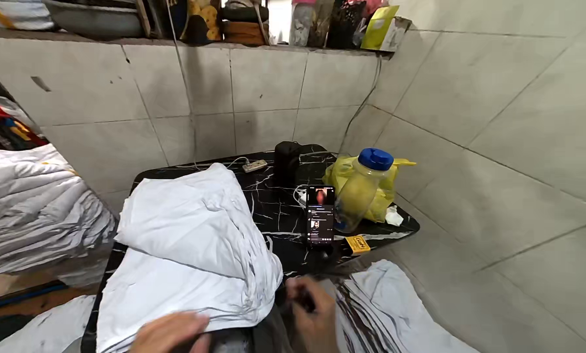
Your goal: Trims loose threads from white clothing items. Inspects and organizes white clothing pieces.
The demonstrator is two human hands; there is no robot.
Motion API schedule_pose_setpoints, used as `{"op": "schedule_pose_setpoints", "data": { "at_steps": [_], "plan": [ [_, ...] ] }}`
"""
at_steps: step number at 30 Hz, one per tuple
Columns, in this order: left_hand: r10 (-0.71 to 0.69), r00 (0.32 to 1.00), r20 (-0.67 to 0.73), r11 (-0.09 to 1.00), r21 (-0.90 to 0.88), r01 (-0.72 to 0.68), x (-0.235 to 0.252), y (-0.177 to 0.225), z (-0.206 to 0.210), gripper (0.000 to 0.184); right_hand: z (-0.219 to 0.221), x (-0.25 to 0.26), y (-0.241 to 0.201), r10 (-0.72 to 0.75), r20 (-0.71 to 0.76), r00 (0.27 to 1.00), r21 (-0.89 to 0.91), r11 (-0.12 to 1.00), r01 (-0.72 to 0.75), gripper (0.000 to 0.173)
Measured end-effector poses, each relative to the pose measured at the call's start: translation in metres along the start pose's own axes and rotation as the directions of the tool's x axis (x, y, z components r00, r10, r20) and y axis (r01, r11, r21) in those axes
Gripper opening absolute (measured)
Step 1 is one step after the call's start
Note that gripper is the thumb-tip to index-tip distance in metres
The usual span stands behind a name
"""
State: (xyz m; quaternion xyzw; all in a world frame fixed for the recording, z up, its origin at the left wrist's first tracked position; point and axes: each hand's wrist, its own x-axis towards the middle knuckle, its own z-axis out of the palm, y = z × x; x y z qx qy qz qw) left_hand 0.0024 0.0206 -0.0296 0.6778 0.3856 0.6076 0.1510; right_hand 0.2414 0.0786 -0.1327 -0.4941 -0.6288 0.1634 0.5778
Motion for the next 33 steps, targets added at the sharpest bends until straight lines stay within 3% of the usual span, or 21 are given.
{"op": "schedule_pose_setpoints", "data": {
  "at_steps": [4, 6, 9, 14, 16, 22, 27, 30, 33],
  "plan": [
    [-0.182, 0.954, 0.238, 0.93, 0.357, 0.088, -0.031, -0.079, 0.038, 0.021, 0.038, -0.023, -0.03, 0.191, 0.226, 0.955, -0.101, 0.98, -0.172, 0.027],
    [-0.209, 0.932, 0.298, 0.914, 0.397, 0.079, -0.042, -0.1, 0.046, 0.025, 0.045, -0.028, -0.029, 0.2, 0.219, 0.955, -0.14, 0.975, -0.172, 0.02],
    [-0.183, 0.949, 0.255, 0.929, 0.361, 0.082, -0.049, -0.12, 0.05, 0.027, 0.044, -0.031, -0.021, 0.181, 0.23, 0.956, -0.11, 0.981, -0.159, 0.019],
    [-0.135, 0.957, 0.258, 0.91, 0.413, 0.017, -0.053, -0.125, 0.057, 0.033, 0.041, -0.038, -0.004, 0.154, 0.25, 0.956, -0.069, 0.988, -0.14, 0.02],
    [-0.131, 0.971, 0.201, 0.923, 0.383, 0.045, -0.057, -0.131, 0.06, 0.024, 0.041, -0.039, -0.002, 0.143, 0.266, 0.953, -0.056, 0.99, -0.133, 0.023],
    [-0.173, 0.983, 0.063, 0.944, 0.294, 0.147, -0.056, -0.128, 0.068, 0.023, 0.038, -0.037, -0.013, 0.208, 0.278, 0.938, -0.034, 0.978, -0.207, 0.02],
    [-0.162, 0.983, 0.091, 0.967, 0.215, 0.14, -0.059, -0.129, 0.063, 0.022, 0.05, -0.04, -0.017, 0.199, 0.213, 0.957, -0.13, 0.976, -0.174, 0.022],
    [-0.171, 0.98, 0.098, 0.963, 0.228, 0.145, -0.06, -0.13, 0.062, 0.025, 0.048, -0.037, -0.015, 0.182, 0.241, 0.953, -0.125, 0.98, -0.156, 0.019],
    [-0.193, 0.98, 0.041, 0.97, 0.159, 0.184, -0.06, -0.129, 0.067, 0.016, 0.042, -0.036, -0.016, 0.202, 0.294, 0.934, -0.136, 0.976, -0.169, 0.024]
  ]
}}
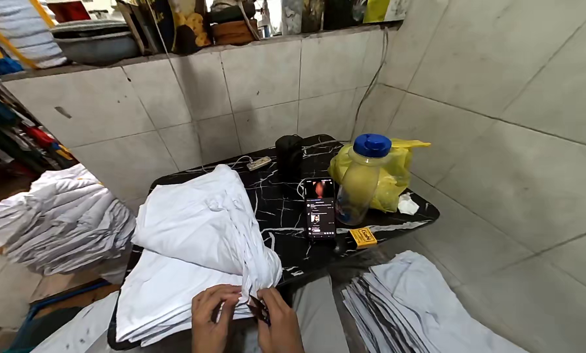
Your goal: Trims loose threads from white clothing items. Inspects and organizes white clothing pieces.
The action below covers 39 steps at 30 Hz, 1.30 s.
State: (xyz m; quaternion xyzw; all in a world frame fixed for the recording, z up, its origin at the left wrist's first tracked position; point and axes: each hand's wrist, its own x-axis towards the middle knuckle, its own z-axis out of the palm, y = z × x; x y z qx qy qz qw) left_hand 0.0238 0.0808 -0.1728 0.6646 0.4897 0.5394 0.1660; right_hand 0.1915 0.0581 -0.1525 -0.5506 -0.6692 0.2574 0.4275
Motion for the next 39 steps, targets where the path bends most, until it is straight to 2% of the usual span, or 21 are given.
{"op": "schedule_pose_setpoints", "data": {
  "at_steps": [2, 4, 8, 11, 15, 19, 21, 22, 25, 27, 30, 34, 39],
  "plan": [
    [-0.012, 0.998, -0.067, 0.995, -0.102, 0.005, -0.001, 0.0, 0.004, 0.007, -0.002, -0.001, 0.0, 0.005, 0.02, 1.0, -0.012, 1.0, -0.005, 0.024],
    [-0.028, 0.995, -0.097, 0.988, -0.156, 0.013, -0.003, 0.0, 0.006, 0.006, -0.002, -0.001, 0.001, 0.01, 0.036, 0.999, -0.017, 1.0, -0.009, 0.024],
    [-0.091, 0.994, -0.064, 0.976, -0.203, 0.077, -0.005, 0.003, 0.004, 0.009, -0.003, -0.001, 0.004, 0.017, 0.038, 0.999, -0.011, 1.0, -0.016, 0.026],
    [-0.074, 0.997, -0.035, 0.965, -0.254, 0.063, -0.005, -0.001, 0.001, 0.006, 0.0, -0.002, 0.006, 0.008, 0.026, 1.0, -0.019, 1.0, -0.007, 0.021],
    [0.015, 1.0, 0.027, 0.981, -0.194, -0.01, -0.005, -0.007, -0.001, 0.013, 0.0, -0.004, 0.008, -0.028, -0.01, 1.0, -0.01, 1.0, 0.028, 0.016],
    [0.04, 0.998, 0.052, 0.986, -0.166, -0.031, -0.006, -0.009, -0.003, 0.014, 0.005, -0.009, 0.011, -0.143, -0.213, 0.967, 0.066, 0.985, 0.16, 0.01],
    [0.04, 0.996, 0.076, 0.992, -0.125, -0.031, -0.007, -0.007, -0.005, 0.03, 0.007, -0.011, 0.008, -0.162, -0.258, 0.952, 0.075, 0.979, 0.187, 0.011],
    [0.059, 0.995, 0.08, 0.995, -0.084, -0.053, -0.007, -0.007, -0.005, 0.031, 0.008, -0.012, 0.008, -0.168, -0.254, 0.952, 0.067, 0.979, 0.191, 0.01],
    [0.118, 0.991, 0.058, 0.993, -0.019, -0.117, -0.005, -0.011, -0.003, 0.017, 0.007, -0.011, 0.007, -0.168, -0.172, 0.971, 0.038, 0.983, 0.177, 0.011],
    [0.105, 0.994, -0.005, 0.994, -0.023, -0.105, -0.005, -0.012, 0.002, 0.013, 0.004, -0.01, 0.007, -0.15, -0.111, 0.982, 0.021, 0.988, 0.153, 0.014],
    [0.078, 0.994, -0.071, 0.996, -0.026, -0.08, -0.005, -0.011, 0.008, 0.016, 0.004, -0.008, 0.009, -0.155, -0.091, 0.984, -0.027, 0.988, 0.153, 0.014],
    [0.05, 0.997, -0.051, 0.996, -0.076, -0.054, -0.006, -0.01, 0.006, 0.017, 0.002, -0.009, 0.006, -0.179, -0.084, 0.98, -0.081, 0.982, 0.172, 0.013],
    [0.13, 0.992, 0.004, 0.989, -0.066, -0.129, -0.004, -0.019, 0.002, 0.018, -0.001, -0.015, 0.003, -0.285, -0.142, 0.948, -0.091, 0.957, 0.275, 0.017]
  ]
}}
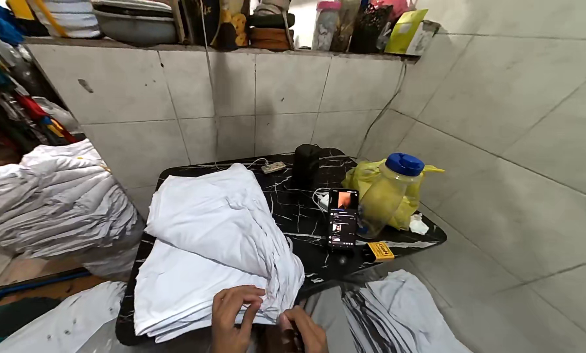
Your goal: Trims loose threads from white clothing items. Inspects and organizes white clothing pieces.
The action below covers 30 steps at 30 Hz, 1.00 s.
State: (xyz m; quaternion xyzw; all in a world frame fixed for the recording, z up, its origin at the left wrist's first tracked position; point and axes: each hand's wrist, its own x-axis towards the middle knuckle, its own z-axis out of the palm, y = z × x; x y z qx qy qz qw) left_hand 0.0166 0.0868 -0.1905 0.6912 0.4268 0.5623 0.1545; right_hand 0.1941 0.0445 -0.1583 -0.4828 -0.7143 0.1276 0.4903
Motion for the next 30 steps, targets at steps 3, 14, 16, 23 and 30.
{"op": "schedule_pose_setpoints", "data": {
  "at_steps": [3, 14, 16, 23, 30],
  "plan": [
    [-0.001, 0.999, 0.049, 0.999, 0.035, -0.001, 0.004, 0.004, -0.005, 0.022, -0.002, 0.002, 0.002, -0.049, -0.015, 0.999, 0.028, 0.998, 0.049, 0.019],
    [-0.156, 0.974, -0.163, 0.988, -0.027, 0.154, 0.006, 0.017, 0.01, 0.008, -0.096, 0.073, 0.087, 0.183, -0.334, 0.925, -0.104, 0.968, -0.229, 0.039],
    [-0.186, 0.965, -0.184, 0.982, -0.053, 0.179, 0.004, 0.019, 0.01, 0.008, -0.1, 0.082, 0.098, 0.16, -0.321, 0.934, -0.155, 0.964, -0.218, 0.057],
    [-0.198, 0.966, -0.167, 0.98, -0.065, 0.19, 0.002, 0.017, 0.008, 0.013, -0.086, 0.103, 0.107, 0.094, -0.248, 0.964, -0.298, 0.939, -0.168, 0.082],
    [-0.158, 0.977, -0.147, 0.986, -0.073, 0.148, 0.0, 0.015, 0.008, 0.011, -0.079, 0.107, 0.113, 0.132, -0.228, 0.965, -0.282, 0.939, -0.195, 0.085]
  ]
}}
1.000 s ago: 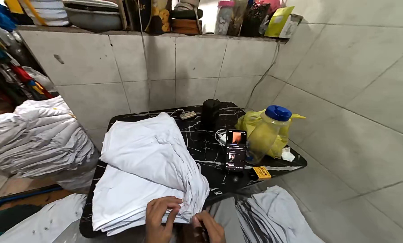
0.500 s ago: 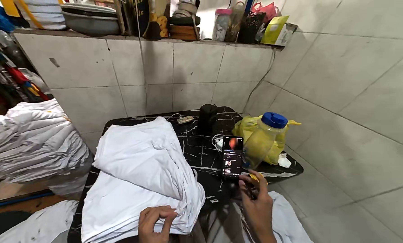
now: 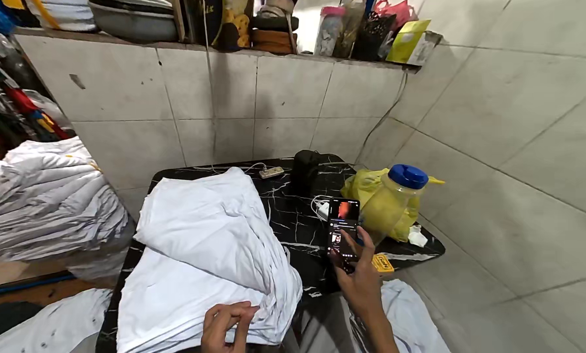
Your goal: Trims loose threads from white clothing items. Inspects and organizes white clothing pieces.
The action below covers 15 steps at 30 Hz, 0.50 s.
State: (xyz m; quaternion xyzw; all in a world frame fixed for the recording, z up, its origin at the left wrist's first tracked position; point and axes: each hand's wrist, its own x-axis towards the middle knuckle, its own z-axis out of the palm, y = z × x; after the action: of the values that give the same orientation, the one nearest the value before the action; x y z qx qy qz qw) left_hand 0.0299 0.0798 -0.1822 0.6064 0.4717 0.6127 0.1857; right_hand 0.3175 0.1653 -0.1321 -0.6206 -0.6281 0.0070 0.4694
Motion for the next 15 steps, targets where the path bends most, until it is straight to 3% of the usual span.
{"op": "schedule_pose_setpoints", "data": {
  "at_steps": [3, 5, 7, 10, 13, 15],
  "plan": [
    [0.013, 0.999, 0.043, 1.0, -0.024, -0.012, 0.0, 0.0, -0.004, 0.006, -0.006, -0.005, -0.004, 0.024, -0.037, 0.999, 0.102, 0.995, -0.02, 0.082],
    [0.035, 0.995, 0.093, 0.999, -0.021, -0.033, -0.001, 0.0, -0.008, 0.023, -0.01, -0.014, -0.007, 0.038, -0.055, 0.998, 0.152, 0.988, -0.029, 0.077],
    [0.102, 0.987, 0.122, 0.994, 0.014, -0.105, 0.001, -0.004, -0.011, 0.023, -0.013, -0.029, -0.015, 0.014, -0.038, 0.999, 0.194, 0.981, -0.006, 0.067],
    [0.146, 0.982, 0.118, 0.989, 0.019, -0.149, -0.001, -0.008, -0.012, 0.007, -0.016, -0.06, -0.041, -0.06, 0.053, 0.997, 0.224, 0.973, 0.047, 0.042],
    [0.112, 0.986, 0.123, 0.992, 0.038, -0.118, -0.003, -0.005, -0.008, 0.012, -0.015, -0.09, -0.075, -0.111, 0.153, 0.982, 0.266, 0.962, 0.067, 0.018],
    [0.114, 0.983, 0.147, 0.99, 0.065, -0.125, -0.004, -0.004, -0.007, 0.017, -0.01, -0.106, -0.09, -0.133, 0.221, 0.966, 0.336, 0.94, 0.053, 0.015]
  ]
}}
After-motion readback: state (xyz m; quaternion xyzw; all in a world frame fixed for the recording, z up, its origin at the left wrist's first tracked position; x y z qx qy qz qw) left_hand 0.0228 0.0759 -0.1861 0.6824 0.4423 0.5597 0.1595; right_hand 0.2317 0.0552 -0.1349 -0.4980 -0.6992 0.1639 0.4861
